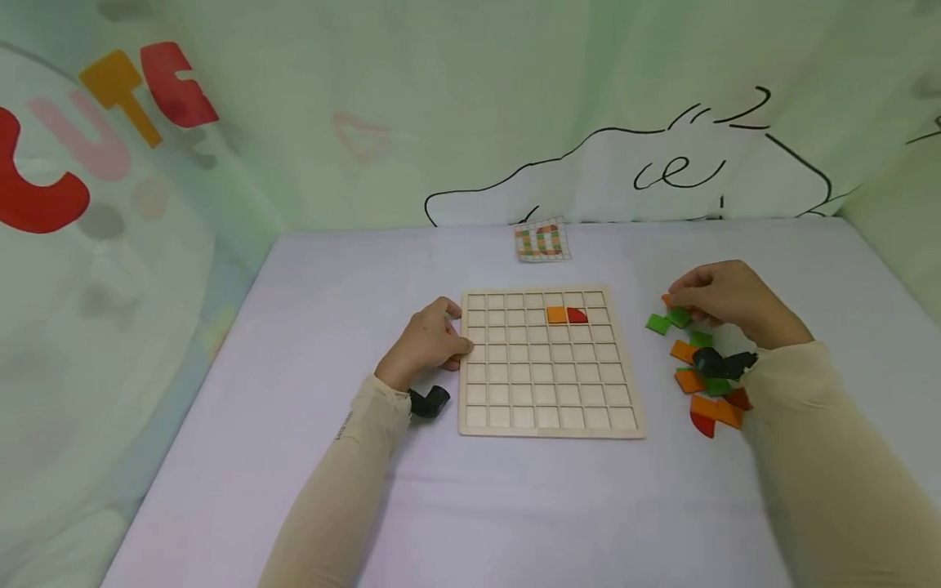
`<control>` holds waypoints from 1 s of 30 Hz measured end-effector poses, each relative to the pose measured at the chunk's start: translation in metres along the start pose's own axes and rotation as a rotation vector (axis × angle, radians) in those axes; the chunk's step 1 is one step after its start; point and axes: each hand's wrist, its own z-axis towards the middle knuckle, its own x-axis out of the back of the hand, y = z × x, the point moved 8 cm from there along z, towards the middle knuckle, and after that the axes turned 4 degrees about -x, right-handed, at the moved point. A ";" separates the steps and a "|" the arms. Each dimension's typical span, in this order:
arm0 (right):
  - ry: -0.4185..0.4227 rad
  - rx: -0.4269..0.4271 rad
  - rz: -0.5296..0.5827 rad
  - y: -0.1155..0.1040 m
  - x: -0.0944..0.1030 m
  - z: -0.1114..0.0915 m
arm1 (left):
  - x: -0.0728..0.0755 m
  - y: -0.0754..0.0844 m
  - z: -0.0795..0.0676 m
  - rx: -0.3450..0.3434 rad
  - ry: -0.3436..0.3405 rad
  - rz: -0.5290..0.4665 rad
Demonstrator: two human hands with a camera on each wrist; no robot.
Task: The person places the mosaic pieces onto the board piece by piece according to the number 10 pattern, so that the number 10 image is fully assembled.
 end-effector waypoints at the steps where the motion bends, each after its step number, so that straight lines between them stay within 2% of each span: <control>1: 0.005 -0.005 -0.019 0.005 0.003 -0.002 | 0.000 0.000 0.000 0.001 0.001 0.000; 5: 0.017 -0.027 -0.050 0.022 0.010 -0.009 | 0.001 -0.001 0.001 0.001 0.002 0.007; 10: 0.008 -0.050 -0.065 0.032 0.008 -0.009 | 0.001 -0.002 0.001 -0.003 0.003 0.002; 17: 0.042 -0.075 -0.100 0.029 0.002 -0.004 | 0.000 -0.002 0.002 -0.010 0.001 -0.018; 23: -0.003 -0.063 -0.104 0.023 -0.003 -0.002 | -0.001 -0.001 0.002 -0.013 0.000 -0.011; 30: -0.030 -0.078 -0.146 0.021 -0.001 -0.010 | -0.001 -0.001 0.003 -0.016 -0.002 -0.003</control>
